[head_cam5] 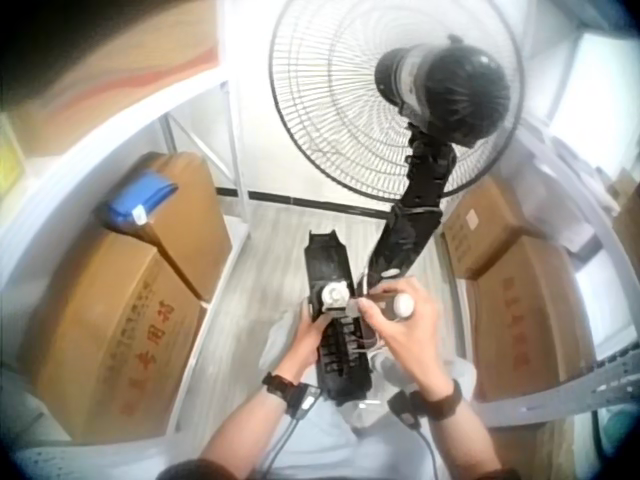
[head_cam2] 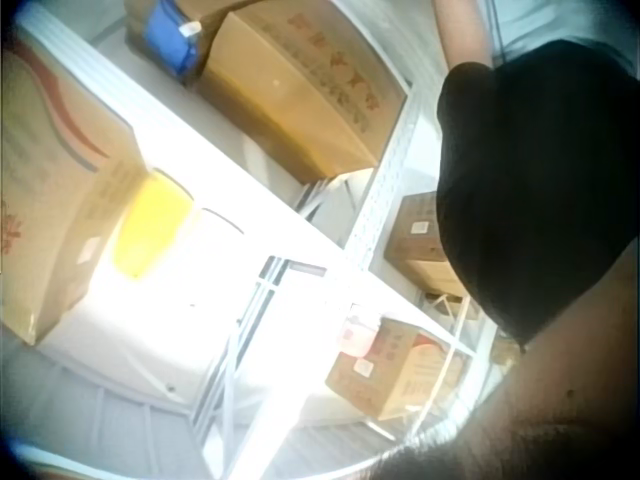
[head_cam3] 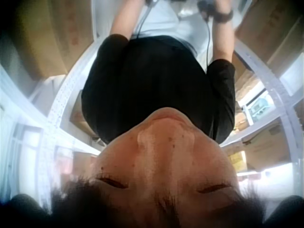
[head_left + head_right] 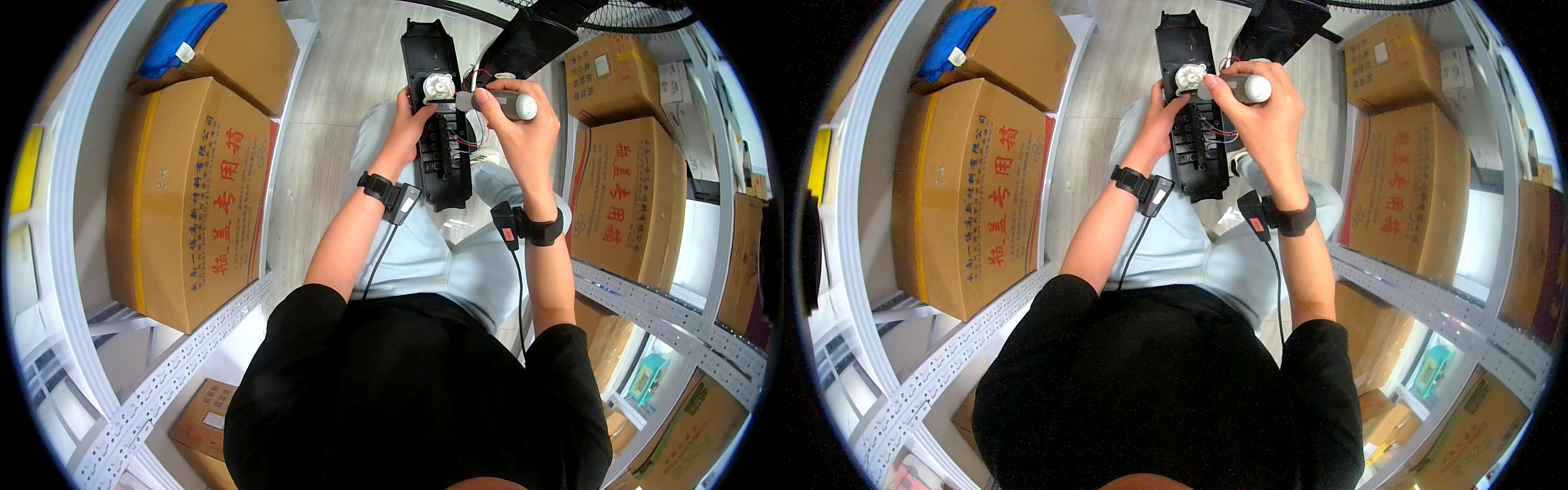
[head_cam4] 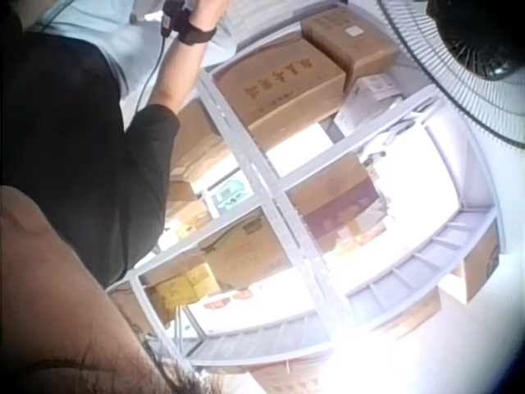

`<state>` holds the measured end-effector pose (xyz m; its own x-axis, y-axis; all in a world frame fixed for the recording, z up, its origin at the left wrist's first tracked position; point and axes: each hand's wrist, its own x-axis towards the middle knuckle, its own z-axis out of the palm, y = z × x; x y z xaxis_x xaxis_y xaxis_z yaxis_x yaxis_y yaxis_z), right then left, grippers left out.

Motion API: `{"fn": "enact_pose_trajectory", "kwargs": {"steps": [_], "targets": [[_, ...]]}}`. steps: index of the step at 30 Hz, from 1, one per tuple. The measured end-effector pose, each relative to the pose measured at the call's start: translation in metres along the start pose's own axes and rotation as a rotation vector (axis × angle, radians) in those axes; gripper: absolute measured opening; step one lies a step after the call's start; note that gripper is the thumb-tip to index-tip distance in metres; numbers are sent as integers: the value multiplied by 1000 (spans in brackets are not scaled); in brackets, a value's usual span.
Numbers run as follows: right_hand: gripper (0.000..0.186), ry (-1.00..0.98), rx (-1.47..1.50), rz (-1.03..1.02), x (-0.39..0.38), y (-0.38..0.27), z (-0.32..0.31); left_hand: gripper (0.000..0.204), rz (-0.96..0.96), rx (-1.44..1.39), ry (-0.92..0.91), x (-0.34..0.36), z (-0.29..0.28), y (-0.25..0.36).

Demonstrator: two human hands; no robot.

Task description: The person sits on the floor and uses a screwdriver to adjust internal wiring and components of a disassembled fan. They then reassemble the fan by attaching the motor housing, cage, and blades, and finally plug the fan into a wall outlet.

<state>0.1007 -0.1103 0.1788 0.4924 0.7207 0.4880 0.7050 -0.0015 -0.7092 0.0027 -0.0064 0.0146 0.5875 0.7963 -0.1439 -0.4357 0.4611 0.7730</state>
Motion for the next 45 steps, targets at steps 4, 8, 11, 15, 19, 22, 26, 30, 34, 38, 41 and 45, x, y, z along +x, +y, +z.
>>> {"fn": "enact_pose_trajectory", "kwargs": {"steps": [4,8,11,15,19,22,26,30,34,38,41,45], "targets": [[29,-41,-32,-109,3,-5,-2,54,-1,-2,1,-1,1,2],[35,-139,-28,-189,11,-9,-7,54,-25,-13,2,-1,1,3],[39,-102,-95,-98,11,-12,-6,55,-21,23,14,0,0,1],[42,-42,-111,-47,9,-18,-3,56,-10,82,28,1,0,-2],[44,-70,-171,-33,9,-30,-8,57,-17,54,22,0,-1,-2],[38,-234,-618,53,15,-50,-16,58,5,71,10,3,-5,-5],[32,-433,-427,-293,29,-43,-27,60,0,64,-26,3,-4,-6],[25,-544,-488,-403,40,-54,-33,61,-36,21,-12,-1,-2,-3],[24,-564,-834,-57,41,-72,-12,64,-5,69,-40,1,-4,-4],[23,-483,-552,-595,45,-45,-17,65,-7,44,-21,3,-2,-7],[19,-468,-404,-545,43,-47,-17,66,-2,23,-11,5,-5,-9],[22,-498,-861,-59,44,-59,-5,63,45,108,9,7,-8,-13]]}}
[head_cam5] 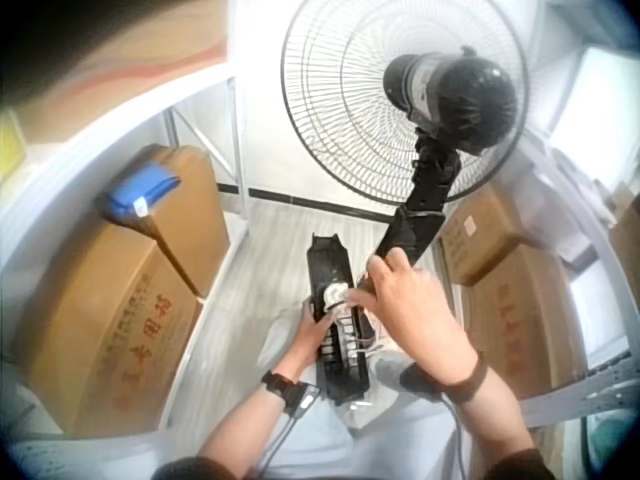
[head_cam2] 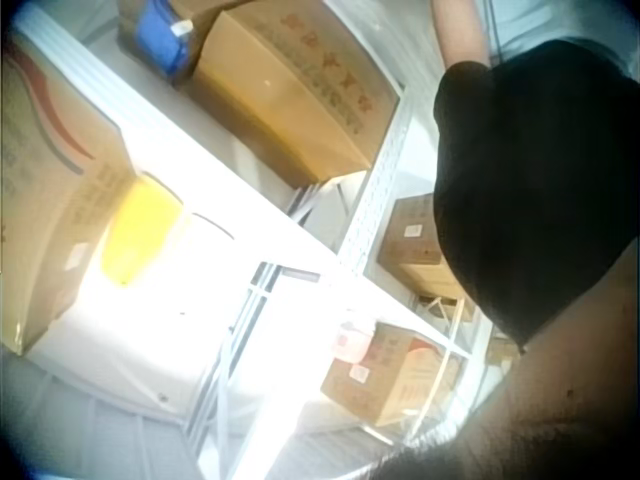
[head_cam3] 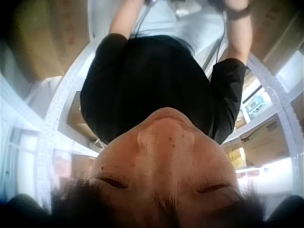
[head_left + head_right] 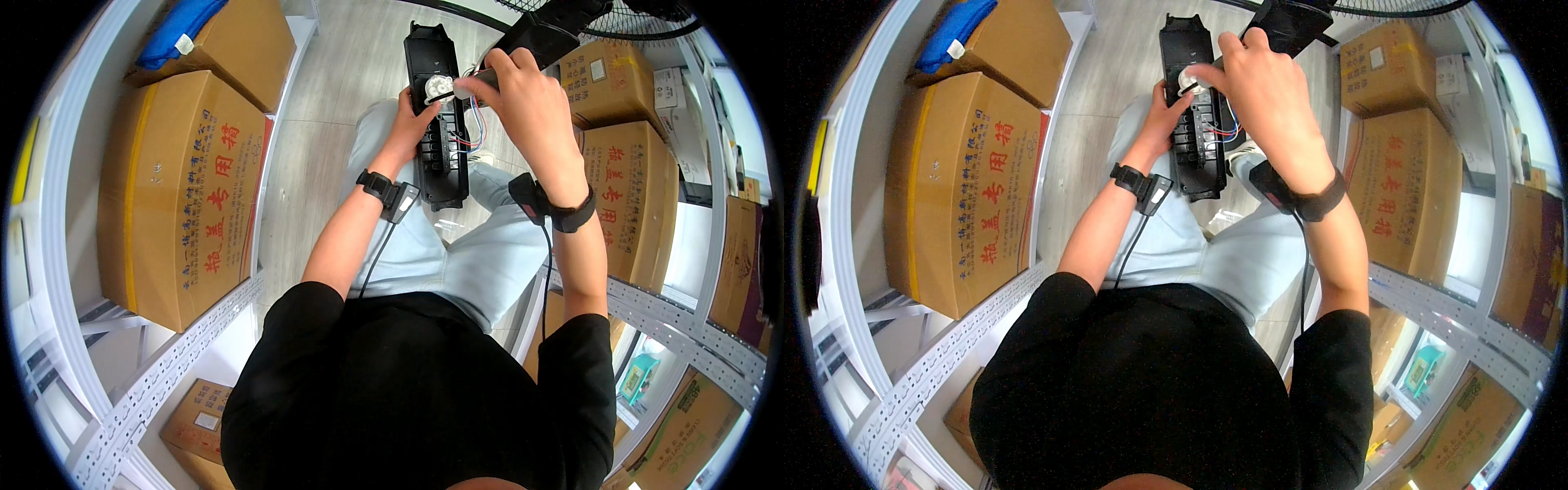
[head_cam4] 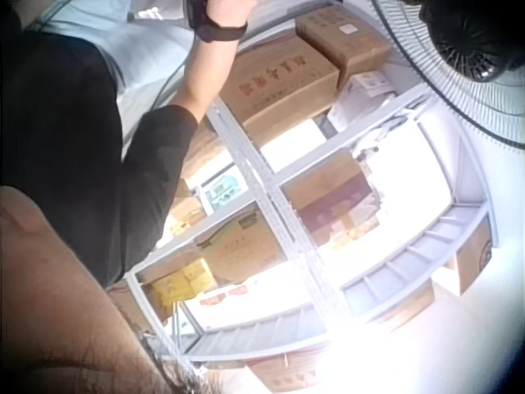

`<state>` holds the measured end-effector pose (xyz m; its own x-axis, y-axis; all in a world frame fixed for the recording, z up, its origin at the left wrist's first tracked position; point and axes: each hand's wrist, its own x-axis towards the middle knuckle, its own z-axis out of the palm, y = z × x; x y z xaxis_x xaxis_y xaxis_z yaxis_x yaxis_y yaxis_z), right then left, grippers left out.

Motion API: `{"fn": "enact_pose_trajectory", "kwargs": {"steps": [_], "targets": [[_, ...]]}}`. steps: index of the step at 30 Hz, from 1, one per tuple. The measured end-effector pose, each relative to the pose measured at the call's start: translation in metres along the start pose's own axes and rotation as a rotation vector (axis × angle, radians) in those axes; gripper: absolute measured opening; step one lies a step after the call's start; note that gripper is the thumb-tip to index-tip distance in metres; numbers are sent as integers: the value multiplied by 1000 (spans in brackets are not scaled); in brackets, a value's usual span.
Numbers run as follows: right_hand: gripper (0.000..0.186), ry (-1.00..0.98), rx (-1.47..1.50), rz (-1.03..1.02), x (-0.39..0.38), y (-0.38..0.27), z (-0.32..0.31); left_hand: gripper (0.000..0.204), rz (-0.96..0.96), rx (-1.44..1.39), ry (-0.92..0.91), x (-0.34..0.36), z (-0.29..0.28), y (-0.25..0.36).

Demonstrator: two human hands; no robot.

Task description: The person sits on the floor and uses a screwdriver to adjust internal wiring and components of a disassembled fan. They then reassemble the fan by attaching the motor housing, cage, and blades, and finally plug the fan into a wall outlet.

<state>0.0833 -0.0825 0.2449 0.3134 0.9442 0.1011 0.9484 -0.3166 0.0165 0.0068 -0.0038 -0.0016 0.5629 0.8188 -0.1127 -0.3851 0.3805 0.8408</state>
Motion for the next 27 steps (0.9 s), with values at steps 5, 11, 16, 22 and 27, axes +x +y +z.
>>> {"fn": "enact_pose_trajectory", "kwargs": {"steps": [5,11,16,22,27], "targets": [[27,351,287,-566,5,22,12,61,3,-13,16,4,0,-6],[32,143,96,-239,-2,12,7,64,-4,15,9,1,0,-4],[32,345,412,-572,3,23,12,66,-12,-30,-2,2,3,-1],[33,249,154,-308,1,21,12,64,-43,-23,-9,-1,3,1],[29,379,383,-434,-1,21,8,63,23,-3,9,4,-1,-8]]}}
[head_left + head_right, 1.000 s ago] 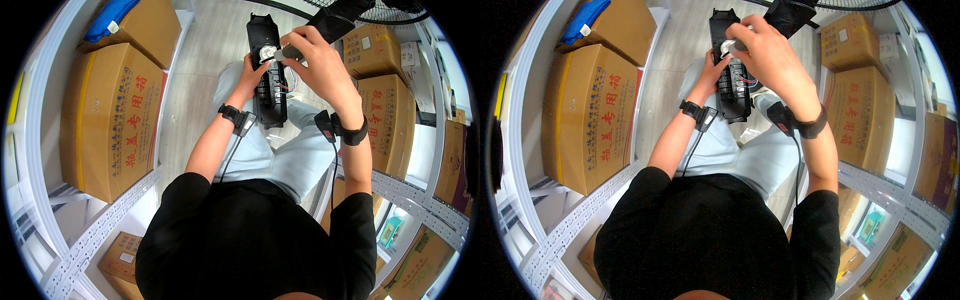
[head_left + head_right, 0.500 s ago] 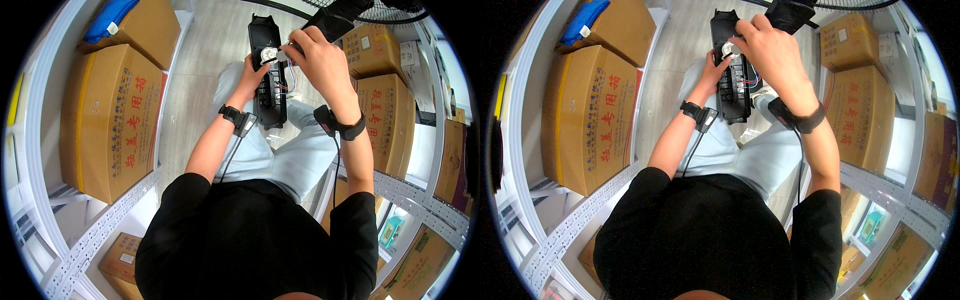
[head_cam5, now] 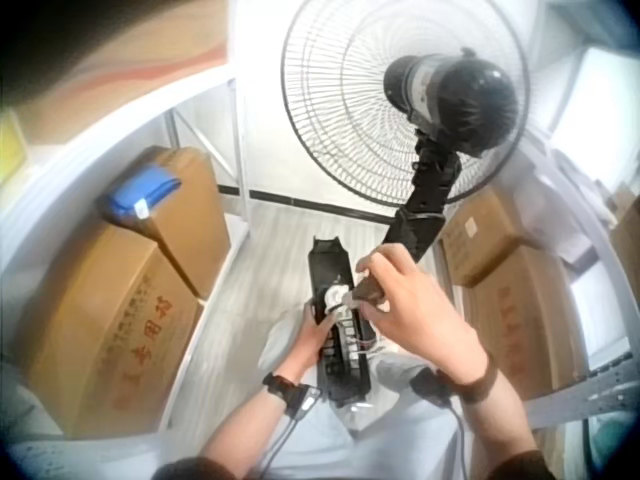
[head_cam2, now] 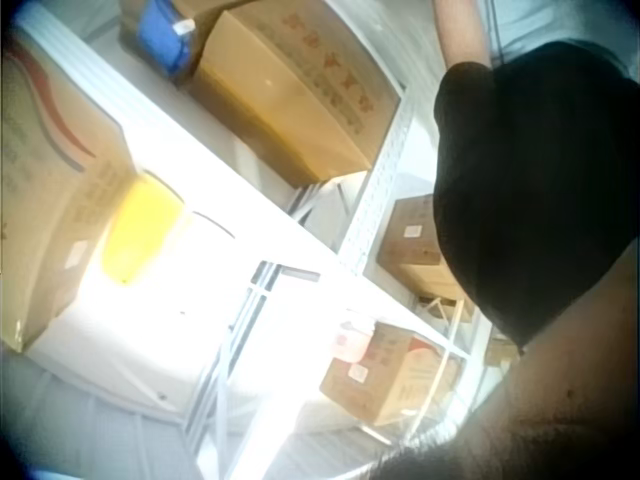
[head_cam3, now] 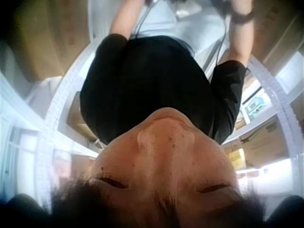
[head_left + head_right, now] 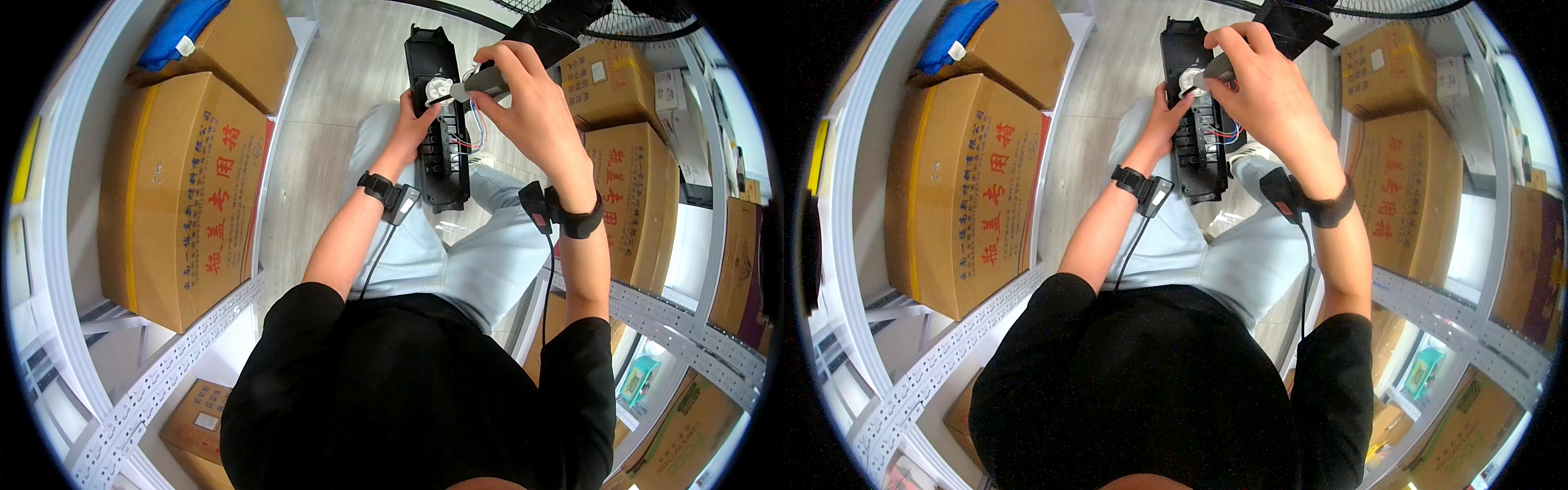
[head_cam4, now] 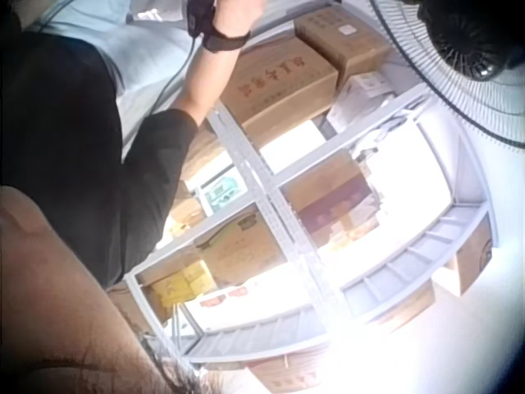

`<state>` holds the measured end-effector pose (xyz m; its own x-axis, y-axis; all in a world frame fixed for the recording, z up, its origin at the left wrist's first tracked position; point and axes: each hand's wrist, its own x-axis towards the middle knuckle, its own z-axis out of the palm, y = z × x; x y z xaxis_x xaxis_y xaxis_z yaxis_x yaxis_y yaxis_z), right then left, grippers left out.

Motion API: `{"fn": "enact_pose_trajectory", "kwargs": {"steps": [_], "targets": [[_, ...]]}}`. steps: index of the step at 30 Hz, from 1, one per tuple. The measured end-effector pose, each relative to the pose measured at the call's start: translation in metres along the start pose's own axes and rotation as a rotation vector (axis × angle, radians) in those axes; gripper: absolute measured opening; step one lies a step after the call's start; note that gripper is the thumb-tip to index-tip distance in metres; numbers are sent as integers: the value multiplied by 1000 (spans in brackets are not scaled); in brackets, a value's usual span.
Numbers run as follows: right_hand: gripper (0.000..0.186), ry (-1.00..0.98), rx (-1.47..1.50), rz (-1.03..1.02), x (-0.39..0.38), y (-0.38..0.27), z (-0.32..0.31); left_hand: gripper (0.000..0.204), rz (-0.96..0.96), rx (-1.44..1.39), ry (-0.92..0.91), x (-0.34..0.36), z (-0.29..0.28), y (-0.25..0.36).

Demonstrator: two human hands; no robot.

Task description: The person sits on the floor and uses a screwdriver to adjust internal wiring and components of a disassembled fan. They then reassemble the fan by attaching the motor housing, cage, and blades, and finally plug the fan into a wall outlet.

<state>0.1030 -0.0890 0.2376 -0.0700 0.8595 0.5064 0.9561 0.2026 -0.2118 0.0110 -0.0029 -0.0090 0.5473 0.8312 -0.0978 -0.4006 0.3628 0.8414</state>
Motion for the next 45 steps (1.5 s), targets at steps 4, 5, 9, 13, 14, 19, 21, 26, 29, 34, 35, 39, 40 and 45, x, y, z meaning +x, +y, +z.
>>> {"fn": "enact_pose_trajectory", "kwargs": {"steps": [4,5,9,13,14,19,21,26,29,34,35,39,40,45], "targets": [[32,-185,-239,219,-3,-6,9,63,-2,40,-7,0,-1,-1],[34,-112,-173,109,-5,-2,11,64,-11,52,-1,0,-1,-2],[33,-19,-3,-43,-2,-2,4,65,-56,24,-1,-3,4,6],[39,-237,-160,243,-1,-10,4,65,-67,-24,-24,-4,2,5],[42,-299,-234,319,0,-10,5,65,-61,-5,-15,-3,1,3],[35,-73,-21,5,-6,-2,4,63,-32,24,2,-1,2,1],[34,-67,-39,70,-7,-3,5,63,-71,-25,-10,-4,3,4],[36,-87,-79,129,-10,-1,13,66,-74,-23,-28,-3,2,5],[35,-28,-12,126,-12,-3,6,69,-91,-18,-10,-5,4,9],[36,35,-12,178,-16,-3,-12,79,-60,-17,-4,-8,8,15],[36,56,-14,180,-18,0,-14,79,-23,-26,-35,-9,9,16],[33,128,21,274,-26,11,-16,69,109,17,-108,-8,7,16],[33,142,22,301,-29,16,-15,65,134,47,-117,-8,7,17],[34,194,49,336,-45,36,-11,33,88,38,-133,-13,6,22]]}}
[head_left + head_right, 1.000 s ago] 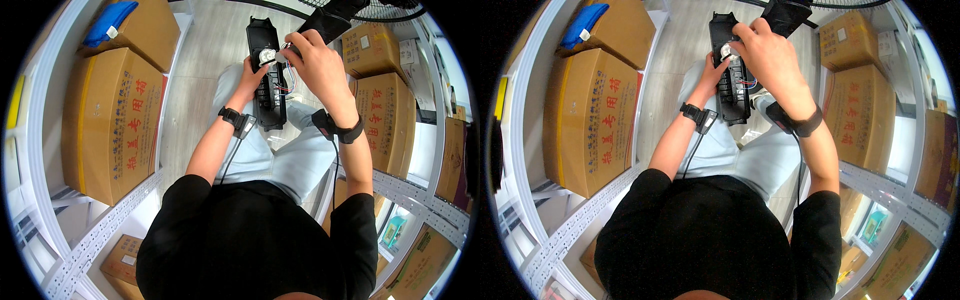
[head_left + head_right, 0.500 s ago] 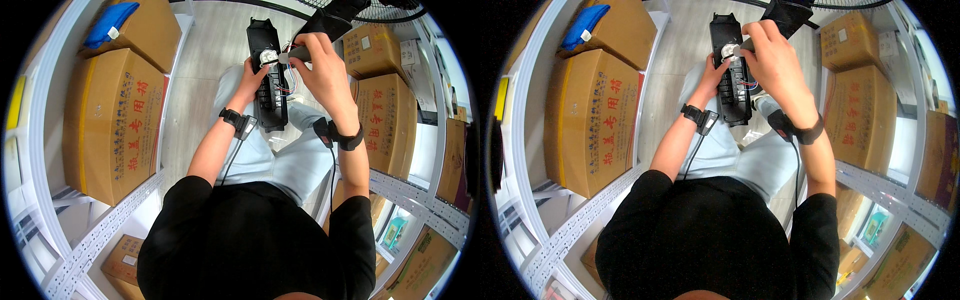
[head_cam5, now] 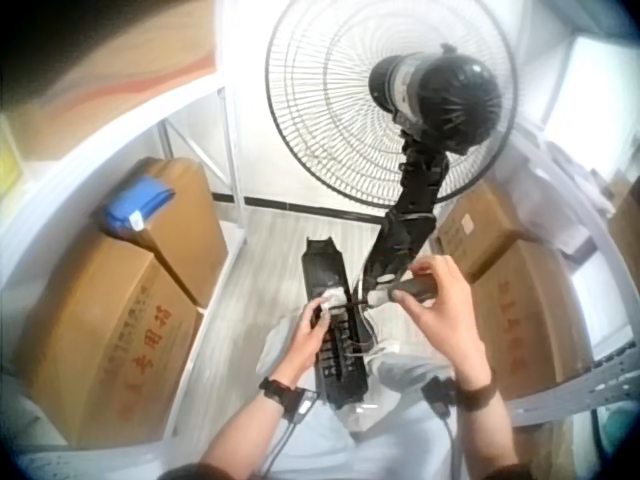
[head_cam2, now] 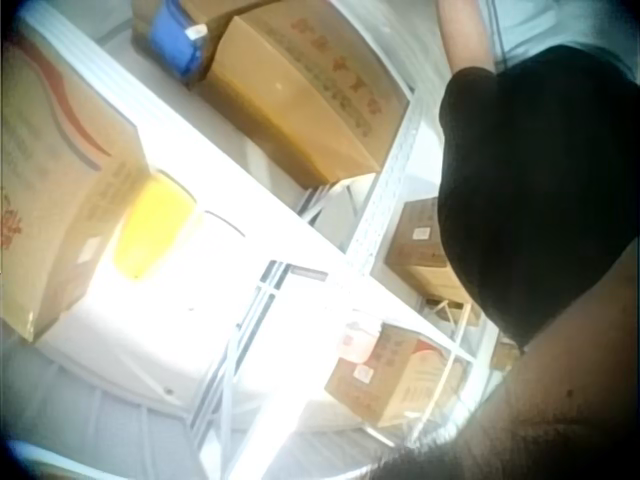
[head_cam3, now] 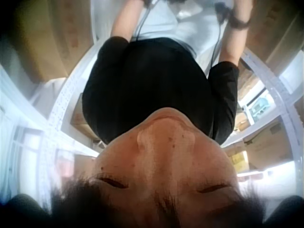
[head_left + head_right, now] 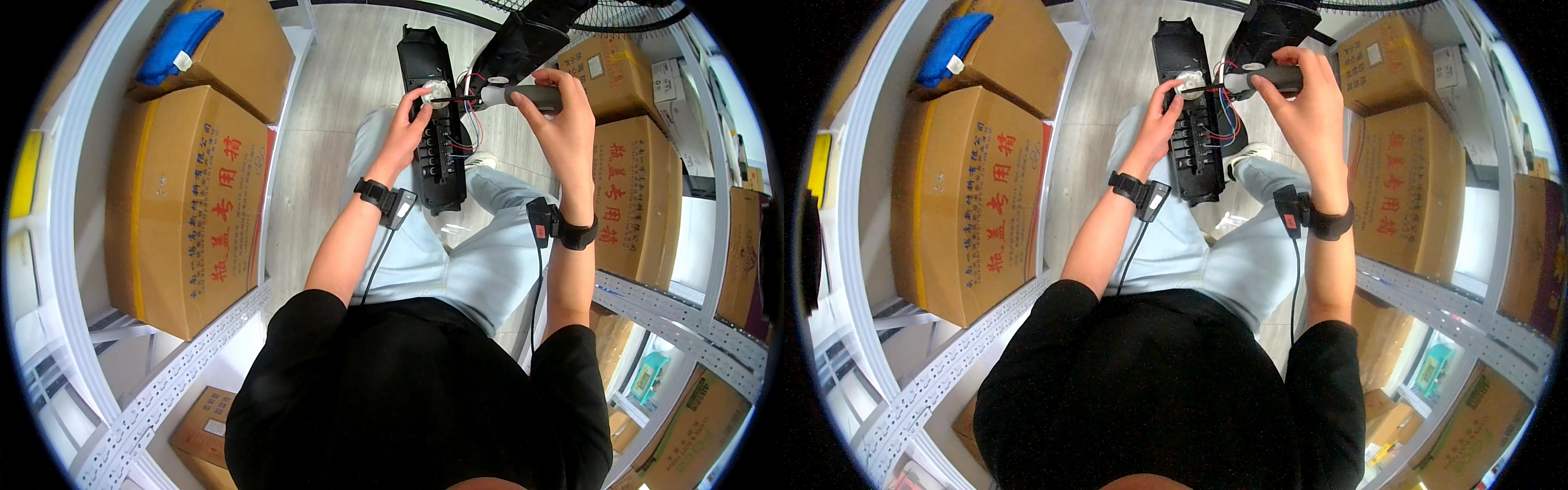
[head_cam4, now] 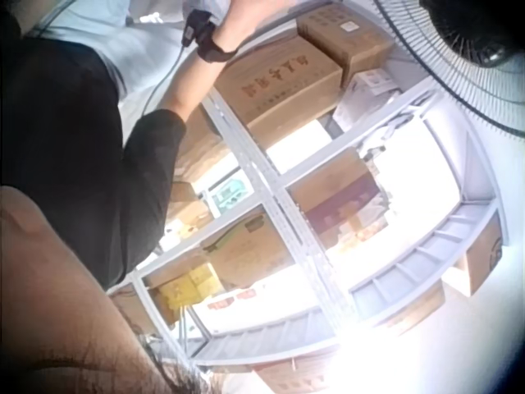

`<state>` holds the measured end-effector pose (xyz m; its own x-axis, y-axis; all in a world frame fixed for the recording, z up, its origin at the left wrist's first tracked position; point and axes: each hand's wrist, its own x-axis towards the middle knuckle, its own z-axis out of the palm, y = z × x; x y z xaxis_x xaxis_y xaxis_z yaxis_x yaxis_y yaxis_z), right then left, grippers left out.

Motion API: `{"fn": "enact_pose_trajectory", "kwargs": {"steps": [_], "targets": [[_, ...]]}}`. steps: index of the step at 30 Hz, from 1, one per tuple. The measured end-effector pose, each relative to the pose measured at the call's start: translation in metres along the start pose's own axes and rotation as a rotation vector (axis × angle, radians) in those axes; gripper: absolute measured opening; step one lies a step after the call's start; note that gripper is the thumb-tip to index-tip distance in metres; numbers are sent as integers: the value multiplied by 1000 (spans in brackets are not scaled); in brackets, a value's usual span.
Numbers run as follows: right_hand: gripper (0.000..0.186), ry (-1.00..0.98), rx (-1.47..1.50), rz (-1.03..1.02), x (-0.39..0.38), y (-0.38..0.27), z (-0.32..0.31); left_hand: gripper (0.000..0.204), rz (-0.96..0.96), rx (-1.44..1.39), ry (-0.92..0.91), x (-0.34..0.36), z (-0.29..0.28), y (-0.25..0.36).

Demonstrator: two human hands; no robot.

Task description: The person sits on the floor and uses a screwdriver to adjust internal wiring and components of a disassembled fan. They then reassemble the fan by attaching the motor housing, cage, and blades, and finally plug the fan into a wall outlet.

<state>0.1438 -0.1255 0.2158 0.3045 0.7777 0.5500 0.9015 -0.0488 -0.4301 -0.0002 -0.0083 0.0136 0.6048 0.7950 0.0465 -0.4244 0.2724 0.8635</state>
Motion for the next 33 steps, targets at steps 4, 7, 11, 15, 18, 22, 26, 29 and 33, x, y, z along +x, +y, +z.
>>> {"fn": "enact_pose_trajectory", "kwargs": {"steps": [4,7,11,15,18,22,26,29,33], "targets": [[36,1,76,75,-5,3,1,16,-69,16,23,0,-2,-4],[40,10,58,88,-9,6,1,13,-46,5,52,0,1,-6],[47,104,298,315,-14,7,0,17,-101,67,1,2,-10,-10],[42,257,648,342,-13,26,-6,14,-56,42,32,3,-4,-11],[26,31,545,265,-18,28,4,15,-14,48,44,3,-4,-10],[32,-218,158,-97,-19,5,51,18,42,54,17,5,-3,-12],[27,-370,50,-57,-23,10,92,19,-77,-7,39,3,0,-8],[28,-405,-21,-87,-19,14,103,19,-72,-20,20,4,-4,-10],[25,-444,-110,-163,-16,16,110,17,-64,12,1,6,-10,-17]]}}
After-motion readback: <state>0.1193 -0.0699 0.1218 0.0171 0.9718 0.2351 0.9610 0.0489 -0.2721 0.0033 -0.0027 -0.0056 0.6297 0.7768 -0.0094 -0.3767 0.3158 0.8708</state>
